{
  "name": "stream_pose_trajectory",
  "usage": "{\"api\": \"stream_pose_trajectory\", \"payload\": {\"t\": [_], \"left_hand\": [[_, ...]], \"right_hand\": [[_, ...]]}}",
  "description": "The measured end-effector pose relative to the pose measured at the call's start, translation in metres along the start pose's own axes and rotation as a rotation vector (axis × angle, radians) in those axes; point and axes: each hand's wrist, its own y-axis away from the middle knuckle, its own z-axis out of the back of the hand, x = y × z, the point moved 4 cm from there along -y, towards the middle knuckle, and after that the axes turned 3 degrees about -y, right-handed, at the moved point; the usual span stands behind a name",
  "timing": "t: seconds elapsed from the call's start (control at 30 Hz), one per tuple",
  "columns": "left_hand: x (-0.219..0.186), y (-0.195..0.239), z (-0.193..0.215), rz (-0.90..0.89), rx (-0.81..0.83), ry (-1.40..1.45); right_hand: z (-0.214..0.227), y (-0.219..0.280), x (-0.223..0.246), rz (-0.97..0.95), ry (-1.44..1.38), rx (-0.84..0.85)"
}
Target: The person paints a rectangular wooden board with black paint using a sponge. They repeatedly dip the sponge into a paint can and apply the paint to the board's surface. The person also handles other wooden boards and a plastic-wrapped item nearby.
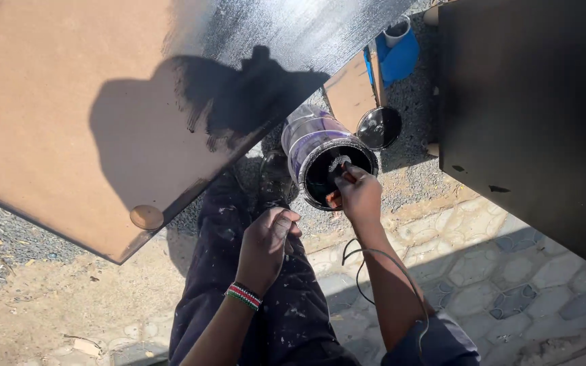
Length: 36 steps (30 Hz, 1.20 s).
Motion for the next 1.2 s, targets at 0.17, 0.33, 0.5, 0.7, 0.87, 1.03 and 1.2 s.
{"api": "stream_pose_trajectory", "payload": {"t": [0.17,0.33,0.5,0.7,0.87,1.03,1.2], "left_hand": [[0.019,-0.033,-0.012,0.104,-0.001,-0.165],[0.015,-0.049,-0.009,0.082,-0.044,-0.175],[0.017,-0.048,-0.010,0.159,-0.050,-0.132],[0.048,-0.065,-0.024,0.159,-0.056,0.060],[0.086,-0.088,-0.030,-0.222,0.018,-0.053],[0.100,-0.098,-0.040,-0.403,0.025,-0.004],[0.140,-0.122,-0.049,-0.138,0.076,0.528]], "right_hand": [[-0.048,-0.085,-0.067,-0.012,0.196,-0.004],[-0.069,-0.114,-0.087,-0.047,0.305,0.012],[-0.066,-0.097,-0.065,-0.101,0.247,0.011],[-0.065,-0.108,-0.077,-0.036,0.015,0.046],[-0.040,-0.110,-0.101,-0.270,-0.101,0.233],[-0.039,-0.103,-0.107,0.167,0.150,0.602],[-0.060,-0.111,-0.145,-0.498,-0.497,0.476]]}}
